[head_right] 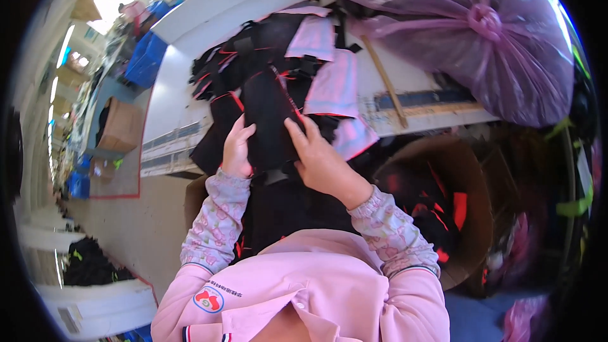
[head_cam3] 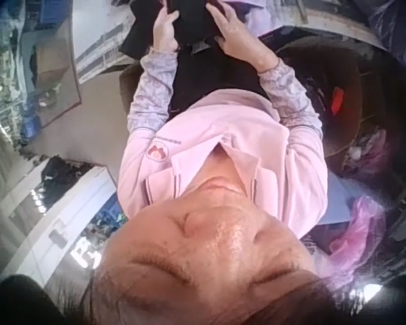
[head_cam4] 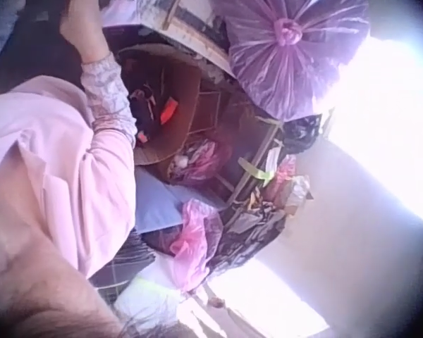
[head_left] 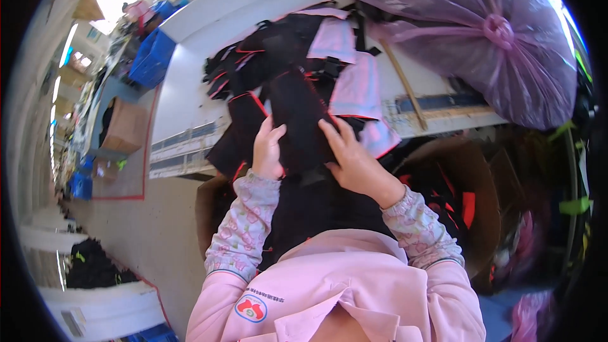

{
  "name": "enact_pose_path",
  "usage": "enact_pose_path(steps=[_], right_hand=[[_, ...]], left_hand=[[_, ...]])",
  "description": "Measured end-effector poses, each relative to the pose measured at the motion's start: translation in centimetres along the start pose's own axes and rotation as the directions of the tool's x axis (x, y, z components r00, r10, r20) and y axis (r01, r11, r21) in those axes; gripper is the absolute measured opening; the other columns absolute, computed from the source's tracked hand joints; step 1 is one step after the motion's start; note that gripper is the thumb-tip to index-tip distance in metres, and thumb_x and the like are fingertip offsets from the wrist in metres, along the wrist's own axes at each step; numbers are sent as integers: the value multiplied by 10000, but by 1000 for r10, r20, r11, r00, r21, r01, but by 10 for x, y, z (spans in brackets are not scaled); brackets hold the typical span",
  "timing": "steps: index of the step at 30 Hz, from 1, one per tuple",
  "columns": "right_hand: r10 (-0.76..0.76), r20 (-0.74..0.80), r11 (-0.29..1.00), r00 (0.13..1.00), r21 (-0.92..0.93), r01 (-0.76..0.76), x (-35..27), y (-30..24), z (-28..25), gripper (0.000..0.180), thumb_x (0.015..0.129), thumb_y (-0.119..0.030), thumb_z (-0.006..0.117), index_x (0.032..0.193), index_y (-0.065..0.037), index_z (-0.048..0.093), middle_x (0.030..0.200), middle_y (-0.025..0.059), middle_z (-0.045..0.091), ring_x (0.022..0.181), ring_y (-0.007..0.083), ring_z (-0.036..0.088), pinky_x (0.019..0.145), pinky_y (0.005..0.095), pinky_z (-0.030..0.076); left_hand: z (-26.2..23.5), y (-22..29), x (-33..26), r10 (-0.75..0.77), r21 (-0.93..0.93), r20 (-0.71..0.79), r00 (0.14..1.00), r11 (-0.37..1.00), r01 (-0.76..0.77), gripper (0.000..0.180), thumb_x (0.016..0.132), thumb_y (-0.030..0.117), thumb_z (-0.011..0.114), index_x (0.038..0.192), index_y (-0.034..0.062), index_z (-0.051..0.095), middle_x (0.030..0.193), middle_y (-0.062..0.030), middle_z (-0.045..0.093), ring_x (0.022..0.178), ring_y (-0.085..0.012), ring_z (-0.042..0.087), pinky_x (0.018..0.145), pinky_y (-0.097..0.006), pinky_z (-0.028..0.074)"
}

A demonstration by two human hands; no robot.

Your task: Inspecting and arranging black and pink garment components with straps and buckles on a work table.

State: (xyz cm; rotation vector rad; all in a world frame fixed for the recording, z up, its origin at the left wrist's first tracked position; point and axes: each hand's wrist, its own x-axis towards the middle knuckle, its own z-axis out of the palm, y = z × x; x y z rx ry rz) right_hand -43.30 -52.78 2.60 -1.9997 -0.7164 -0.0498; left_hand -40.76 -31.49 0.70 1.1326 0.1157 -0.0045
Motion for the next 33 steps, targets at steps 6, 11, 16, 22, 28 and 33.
enact_pose_path(steps=[6,11,16,22,28,33], right_hand=[[63,16,997,998,37,-64,-23,37,9,549,772,-13,588,1298,4,431,1278,291,409,1177,433,434,975,404,393],[33,159,990,987,130,-54,-32,59,7,583,774,-64,618,1308,31,407,1241,263,436,1146,394,451,985,386,375],[6,62,995,998,101,-12,-27,76,38,434,770,-7,507,1201,46,504,1082,259,512,946,416,551,812,426,461],[165,-304,981,938,-49,-189,-23,60,42,216,690,-61,642,884,1,571,906,156,530,851,322,578,721,404,480],[48,-529,985,847,-117,-129,6,61,42,251,625,-103,703,798,-22,541,863,133,529,835,302,560,686,394,478],[-30,-483,985,875,-161,-55,8,59,45,252,609,-140,716,772,-26,562,840,133,545,804,303,571,670,388,479]], left_hand=[[-7,-44,3,8,232,10,1000,973,-11,527,848,-22,444,1362,-40,328,1318,-140,455,1187,-222,470,1010,-328,368],[4,-43,7,49,428,40,998,902,-61,564,835,-32,459,1379,-36,308,1356,-141,413,1219,-222,436,1039,-335,331],[-18,-45,12,159,554,113,981,809,-195,513,869,-22,435,1373,-21,340,1350,-138,424,1202,-233,457,1028,-329,347],[29,-48,-10,156,549,18,988,824,-140,520,909,111,526,1370,-26,329,1354,-142,410,1204,-219,437,1028,-318,326],[28,-49,-33,399,788,162,903,499,-362,711,836,264,661,1389,7,296,1399,-153,331,1281,-262,324,1071,-360,239],[8,-50,-27,133,827,215,967,501,-253,580,797,135,681,1295,8,413,1286,-140,428,1205,-255,400,1032,-350,297]])
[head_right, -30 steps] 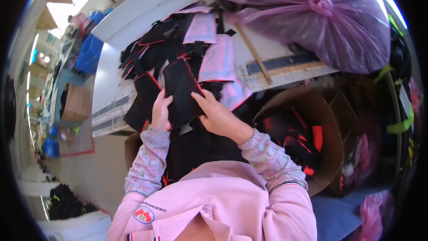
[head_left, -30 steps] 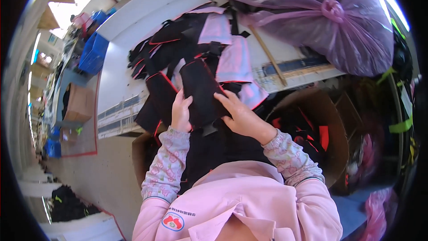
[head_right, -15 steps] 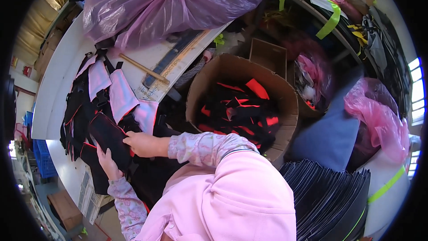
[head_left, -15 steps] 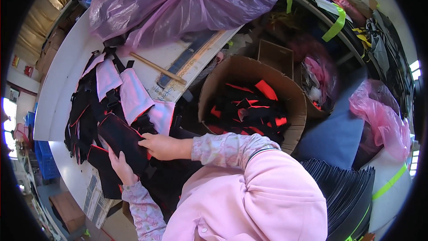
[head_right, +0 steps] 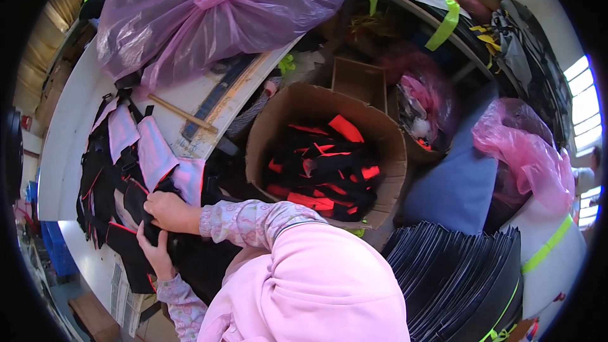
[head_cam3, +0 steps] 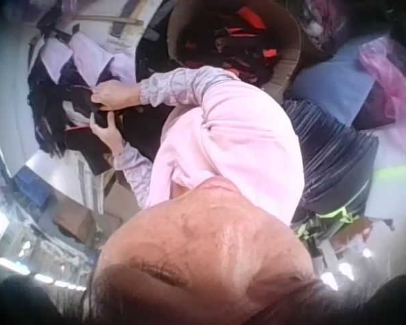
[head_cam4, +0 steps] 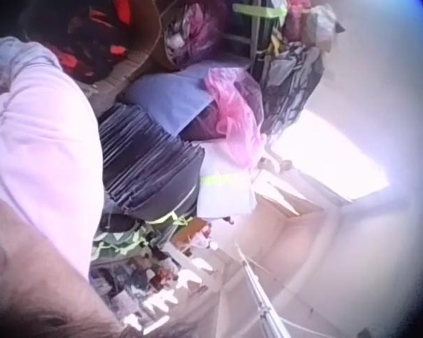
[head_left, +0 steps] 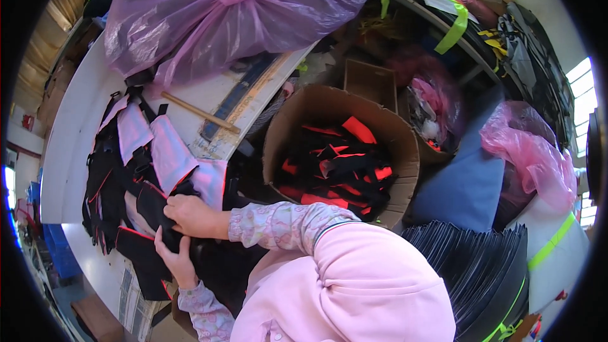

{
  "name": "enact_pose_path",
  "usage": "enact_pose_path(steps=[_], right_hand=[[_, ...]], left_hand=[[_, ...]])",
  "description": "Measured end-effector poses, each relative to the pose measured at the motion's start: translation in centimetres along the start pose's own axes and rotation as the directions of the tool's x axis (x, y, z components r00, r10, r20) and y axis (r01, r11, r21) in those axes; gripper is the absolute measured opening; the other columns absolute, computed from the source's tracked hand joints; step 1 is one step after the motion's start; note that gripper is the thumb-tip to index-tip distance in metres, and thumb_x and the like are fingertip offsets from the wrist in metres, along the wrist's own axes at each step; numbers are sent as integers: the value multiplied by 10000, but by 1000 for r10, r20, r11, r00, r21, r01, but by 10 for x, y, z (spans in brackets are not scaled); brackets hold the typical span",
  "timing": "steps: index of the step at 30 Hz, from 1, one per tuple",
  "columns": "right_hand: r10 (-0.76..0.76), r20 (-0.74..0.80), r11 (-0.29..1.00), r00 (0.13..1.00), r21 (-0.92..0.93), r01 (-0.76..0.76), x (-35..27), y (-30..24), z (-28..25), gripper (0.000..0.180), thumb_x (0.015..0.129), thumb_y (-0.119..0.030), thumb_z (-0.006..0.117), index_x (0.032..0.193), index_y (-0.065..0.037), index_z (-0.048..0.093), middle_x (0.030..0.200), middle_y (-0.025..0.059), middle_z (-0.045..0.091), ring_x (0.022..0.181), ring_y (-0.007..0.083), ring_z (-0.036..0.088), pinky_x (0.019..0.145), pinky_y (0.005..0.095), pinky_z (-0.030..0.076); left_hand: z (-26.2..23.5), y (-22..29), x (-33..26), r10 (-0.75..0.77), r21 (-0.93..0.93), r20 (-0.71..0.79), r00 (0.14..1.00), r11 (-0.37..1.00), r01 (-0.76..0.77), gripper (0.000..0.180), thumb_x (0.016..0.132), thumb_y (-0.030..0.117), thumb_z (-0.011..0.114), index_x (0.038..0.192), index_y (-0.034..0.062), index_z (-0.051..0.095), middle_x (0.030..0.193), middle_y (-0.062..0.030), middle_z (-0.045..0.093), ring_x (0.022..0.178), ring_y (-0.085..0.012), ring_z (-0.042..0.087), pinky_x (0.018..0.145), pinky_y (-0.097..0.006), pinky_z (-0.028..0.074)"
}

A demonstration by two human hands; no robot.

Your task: Inspecting and arranging black and pink garment components with straps and buckles on a work table.

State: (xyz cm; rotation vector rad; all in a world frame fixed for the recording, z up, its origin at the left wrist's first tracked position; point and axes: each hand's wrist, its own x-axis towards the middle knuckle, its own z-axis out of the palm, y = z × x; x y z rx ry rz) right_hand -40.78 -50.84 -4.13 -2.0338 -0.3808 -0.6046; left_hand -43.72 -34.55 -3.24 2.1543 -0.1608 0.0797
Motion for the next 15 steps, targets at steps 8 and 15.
enact_pose_path(steps=[8,15], right_hand=[[-82,11,997,997,7,82,-6,-8,6,319,567,-140,736,779,-35,522,816,110,525,809,285,551,684,374,469],[-138,0,990,990,-24,138,-3,-14,13,288,594,-140,705,785,-47,511,801,105,524,790,286,548,678,385,465]], left_hand=[[0,-13,-3,-186,-320,-178,966,939,122,306,935,91,470,1220,-16,453,1165,-120,511,1077,-197,499,963,-300,372],[-1,-39,-4,-298,-333,-242,923,919,210,348,936,204,491,1225,11,490,1115,-94,561,1024,-181,527,886,-286,412]])
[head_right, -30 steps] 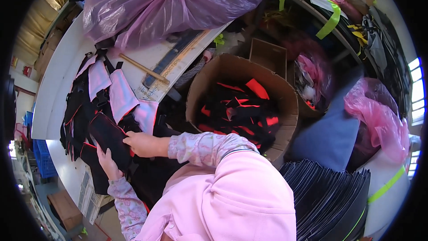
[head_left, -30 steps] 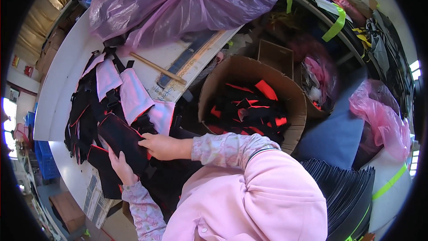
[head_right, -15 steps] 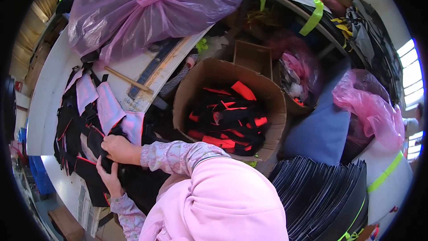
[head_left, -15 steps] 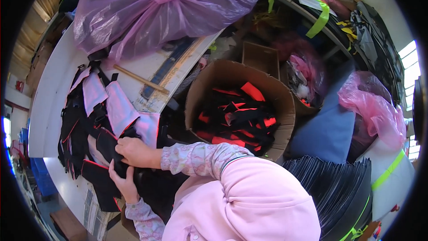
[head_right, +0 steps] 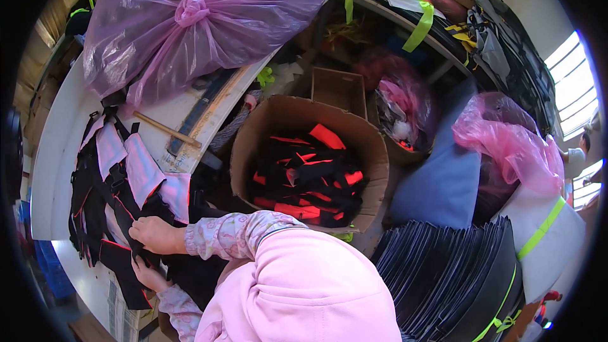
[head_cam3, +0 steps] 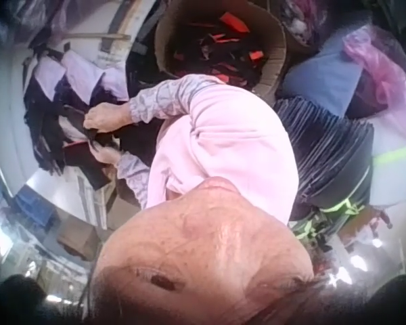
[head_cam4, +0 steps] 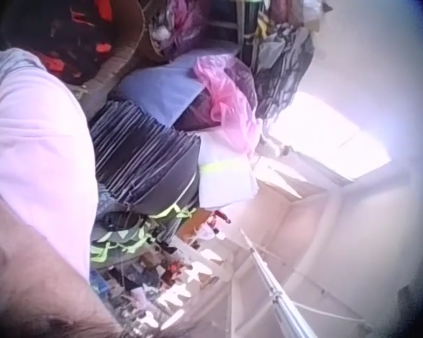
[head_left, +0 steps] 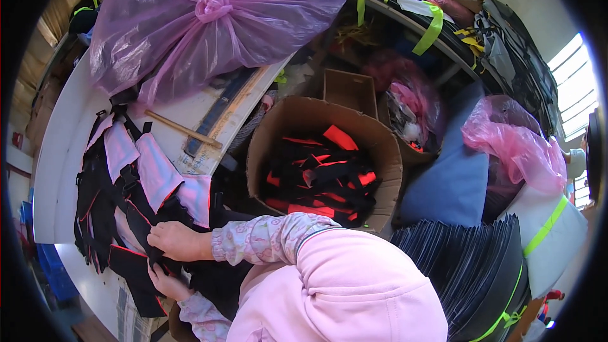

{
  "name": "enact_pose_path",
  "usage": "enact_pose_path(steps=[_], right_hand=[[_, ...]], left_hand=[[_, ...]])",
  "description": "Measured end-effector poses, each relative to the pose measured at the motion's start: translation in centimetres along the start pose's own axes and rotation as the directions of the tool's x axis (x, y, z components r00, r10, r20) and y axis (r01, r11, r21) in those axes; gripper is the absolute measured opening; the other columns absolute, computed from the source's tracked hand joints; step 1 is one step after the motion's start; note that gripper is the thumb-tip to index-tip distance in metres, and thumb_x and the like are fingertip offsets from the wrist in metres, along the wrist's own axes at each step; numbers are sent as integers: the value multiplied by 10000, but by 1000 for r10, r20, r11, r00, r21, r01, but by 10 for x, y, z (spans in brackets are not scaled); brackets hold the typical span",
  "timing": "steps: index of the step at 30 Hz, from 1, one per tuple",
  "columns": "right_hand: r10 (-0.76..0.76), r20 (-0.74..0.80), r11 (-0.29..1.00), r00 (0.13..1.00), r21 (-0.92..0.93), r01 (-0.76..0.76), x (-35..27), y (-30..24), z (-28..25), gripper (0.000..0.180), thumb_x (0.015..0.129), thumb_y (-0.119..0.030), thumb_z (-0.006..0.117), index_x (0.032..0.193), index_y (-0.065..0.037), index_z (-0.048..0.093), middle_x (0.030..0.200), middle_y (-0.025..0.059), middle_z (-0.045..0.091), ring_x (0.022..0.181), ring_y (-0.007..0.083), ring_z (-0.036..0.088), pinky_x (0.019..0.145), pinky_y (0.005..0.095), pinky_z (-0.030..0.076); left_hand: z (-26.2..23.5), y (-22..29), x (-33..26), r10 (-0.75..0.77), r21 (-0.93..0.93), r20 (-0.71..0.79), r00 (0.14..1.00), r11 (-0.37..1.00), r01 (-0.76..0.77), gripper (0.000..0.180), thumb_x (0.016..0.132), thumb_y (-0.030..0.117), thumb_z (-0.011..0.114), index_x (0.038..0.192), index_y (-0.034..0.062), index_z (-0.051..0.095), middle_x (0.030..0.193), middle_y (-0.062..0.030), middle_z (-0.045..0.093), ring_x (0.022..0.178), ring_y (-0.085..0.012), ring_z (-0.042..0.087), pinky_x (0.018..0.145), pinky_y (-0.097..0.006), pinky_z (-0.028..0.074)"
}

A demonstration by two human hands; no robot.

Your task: Inspecting and arranging black and pink garment components with straps and buckles on a work table.

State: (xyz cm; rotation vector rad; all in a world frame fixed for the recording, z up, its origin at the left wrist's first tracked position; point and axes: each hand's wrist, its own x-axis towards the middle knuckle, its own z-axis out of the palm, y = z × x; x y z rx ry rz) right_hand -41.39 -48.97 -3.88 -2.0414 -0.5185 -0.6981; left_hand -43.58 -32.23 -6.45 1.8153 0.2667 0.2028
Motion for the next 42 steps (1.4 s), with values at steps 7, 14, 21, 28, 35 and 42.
enact_pose_path(steps=[7,14,21,28,35,42], right_hand=[[150,-40,986,988,74,-147,13,-11,-8,159,622,-95,682,728,-66,567,824,129,543,805,334,545,696,409,471],[277,-103,854,955,482,-196,35,-24,-37,184,729,7,699,817,3,538,710,136,556,622,221,576,588,296,457],[225,398,208,889,872,-443,33,-44,-30,46,904,-88,534,877,-57,514,794,-58,402,723,29,359,662,180,319],[489,268,230,830,878,-419,47,-53,-43,336,951,-254,461,1172,-7,518,1050,67,580,974,174,572,876,319,458],[483,192,355,855,849,-392,30,-39,-50,308,986,-324,415,1029,-32,504,937,24,500,868,126,493,790,275,420],[277,-142,903,950,376,-207,21,-16,-39,240,987,-260,434,900,-41,484,840,17,459,782,103,437,722,240,403]], left_hand=[[-11,24,1,-127,-584,249,960,771,253,297,902,154,470,1175,48,520,1090,-46,603,943,-112,574,613,-205,464],[20,70,-19,-81,-808,451,889,386,445,322,977,255,389,1124,14,543,1124,-117,612,1022,-221,597,908,-372,457],[-9,72,10,1,-703,409,912,638,315,223,950,217,480,955,37,611,891,-17,633,801,-117,603,712,-269,486],[8,108,-11,89,-555,99,991,831,-20,177,923,214,542,945,53,612,888,11,578,825,-65,526,772,-224,426],[24,87,-38,-187,-861,450,873,169,480,160,922,245,559,999,106,565,836,32,610,726,-72,592,661,-225,499],[9,92,-24,-103,-892,356,929,260,371,160,940,260,524,992,115,566,894,34,629,781,-78,612,734,-245,510]])
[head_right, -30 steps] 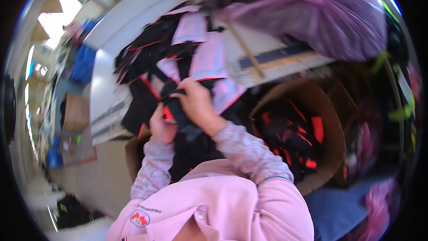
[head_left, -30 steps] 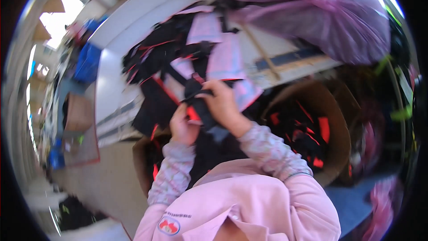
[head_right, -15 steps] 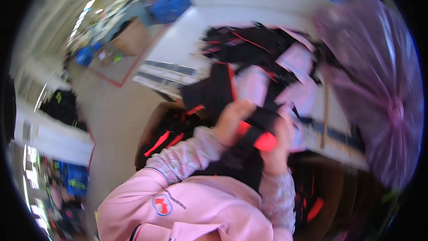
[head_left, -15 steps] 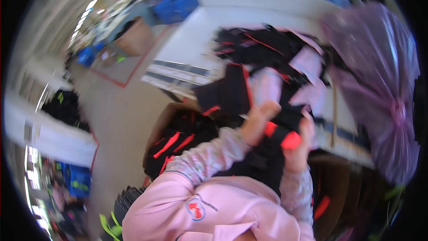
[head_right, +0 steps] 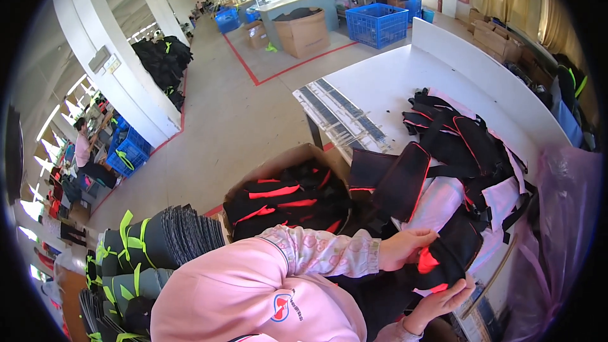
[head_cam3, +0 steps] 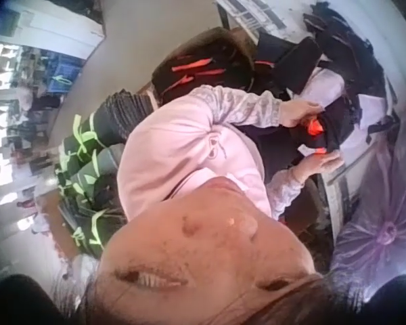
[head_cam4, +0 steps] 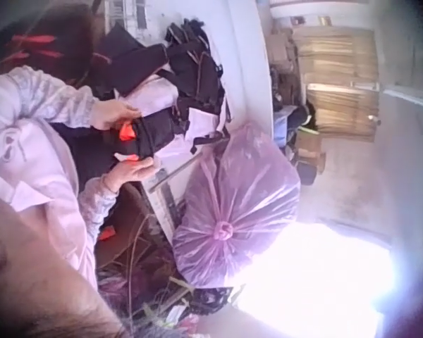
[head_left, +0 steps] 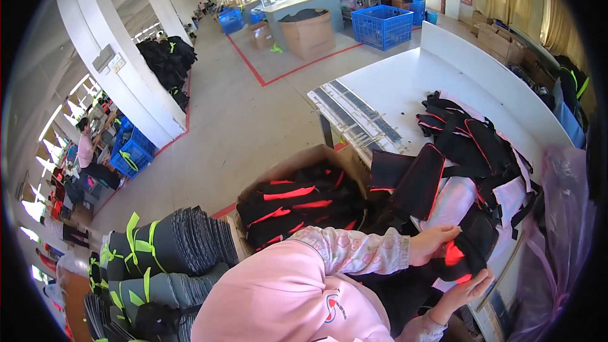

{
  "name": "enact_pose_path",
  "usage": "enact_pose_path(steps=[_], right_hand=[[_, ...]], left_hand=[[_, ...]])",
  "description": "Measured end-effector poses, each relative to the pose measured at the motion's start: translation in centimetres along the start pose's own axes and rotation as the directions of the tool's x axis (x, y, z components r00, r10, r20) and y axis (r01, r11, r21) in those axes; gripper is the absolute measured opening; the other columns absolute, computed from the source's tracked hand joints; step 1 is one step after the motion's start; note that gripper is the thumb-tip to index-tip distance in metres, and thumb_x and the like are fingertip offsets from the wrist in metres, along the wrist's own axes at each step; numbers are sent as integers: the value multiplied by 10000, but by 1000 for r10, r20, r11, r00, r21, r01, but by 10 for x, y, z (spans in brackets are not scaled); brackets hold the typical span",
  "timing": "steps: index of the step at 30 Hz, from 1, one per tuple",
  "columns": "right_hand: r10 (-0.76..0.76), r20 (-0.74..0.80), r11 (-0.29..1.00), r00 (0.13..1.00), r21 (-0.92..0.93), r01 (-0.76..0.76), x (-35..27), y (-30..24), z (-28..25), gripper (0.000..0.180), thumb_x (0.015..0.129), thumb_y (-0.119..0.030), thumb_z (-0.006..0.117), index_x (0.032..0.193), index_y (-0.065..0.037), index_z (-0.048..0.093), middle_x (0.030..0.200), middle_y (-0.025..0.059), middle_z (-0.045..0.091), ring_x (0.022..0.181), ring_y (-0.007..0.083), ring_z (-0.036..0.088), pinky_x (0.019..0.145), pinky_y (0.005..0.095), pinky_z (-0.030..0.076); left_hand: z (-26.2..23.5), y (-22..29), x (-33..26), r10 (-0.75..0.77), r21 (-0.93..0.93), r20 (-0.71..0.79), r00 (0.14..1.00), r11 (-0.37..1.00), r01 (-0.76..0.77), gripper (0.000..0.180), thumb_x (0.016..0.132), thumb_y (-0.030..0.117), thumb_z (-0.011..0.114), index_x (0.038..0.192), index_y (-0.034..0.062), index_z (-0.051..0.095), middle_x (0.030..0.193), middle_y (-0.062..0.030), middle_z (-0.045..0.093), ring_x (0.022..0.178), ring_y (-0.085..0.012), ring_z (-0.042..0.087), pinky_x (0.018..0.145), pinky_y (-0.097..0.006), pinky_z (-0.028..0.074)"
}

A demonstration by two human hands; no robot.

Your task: Inspecting and arranging black and pink garment components with straps and buckles on a work table.

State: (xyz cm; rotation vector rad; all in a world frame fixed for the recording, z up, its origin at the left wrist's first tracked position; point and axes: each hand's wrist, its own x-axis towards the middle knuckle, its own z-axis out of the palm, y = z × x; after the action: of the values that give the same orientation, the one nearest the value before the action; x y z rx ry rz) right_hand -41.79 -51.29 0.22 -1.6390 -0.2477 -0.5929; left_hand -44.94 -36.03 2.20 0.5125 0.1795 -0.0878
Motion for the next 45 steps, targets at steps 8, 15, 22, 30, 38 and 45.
enact_pose_path(steps=[8,15,22,30,38,45], right_hand=[[569,-145,810,809,269,-521,27,-49,-10,441,913,-338,565,1095,64,550,1134,124,570,1025,199,545,933,317,408],[329,137,913,934,207,-352,25,11,-39,384,930,-290,549,1078,64,556,1062,112,592,978,178,554,891,302,428],[516,-34,856,856,21,-516,26,-22,-32,484,938,-341,519,1206,62,528,1151,138,571,1013,183,548,911,311,420],[496,339,599,799,533,-598,28,19,-53,457,916,-316,561,1197,41,501,1097,117,573,1038,198,555,919,337,446],[617,44,734,786,328,-595,17,-43,-38,498,890,-335,592,1154,85,546,1098,138,616,1012,238,574,932,340,417],[-66,505,899,860,-344,270,21,15,-25,268,957,-145,462,1165,-3,555,1049,38,561,883,141,535,780,267,438]], left_hand=[[-4,-4,10,-19,-86,320,947,995,49,154,949,276,503,943,127,542,937,34,612,840,-86,601,711,-255,501],[6,13,0,44,-14,311,949,999,-42,151,956,266,489,916,123,518,896,47,569,849,-69,570,757,-255,483],[4,9,1,-72,138,408,910,990,17,132,962,233,481,898,120,505,832,58,518,793,-51,545,718,-244,467],[17,21,0,44,56,402,914,996,-73,160,966,251,467,893,111,491,846,35,541,781,-89,567,676,-265,494],[8,11,3,-100,87,450,887,994,68,129,953,219,496,908,101,521,852,26,565,814,-87,574,762,-267,481],[22,23,9,326,274,-26,945,911,-307,214,946,218,510,1033,46,603,944,10,596,918,-76,547,847,-262,430]])
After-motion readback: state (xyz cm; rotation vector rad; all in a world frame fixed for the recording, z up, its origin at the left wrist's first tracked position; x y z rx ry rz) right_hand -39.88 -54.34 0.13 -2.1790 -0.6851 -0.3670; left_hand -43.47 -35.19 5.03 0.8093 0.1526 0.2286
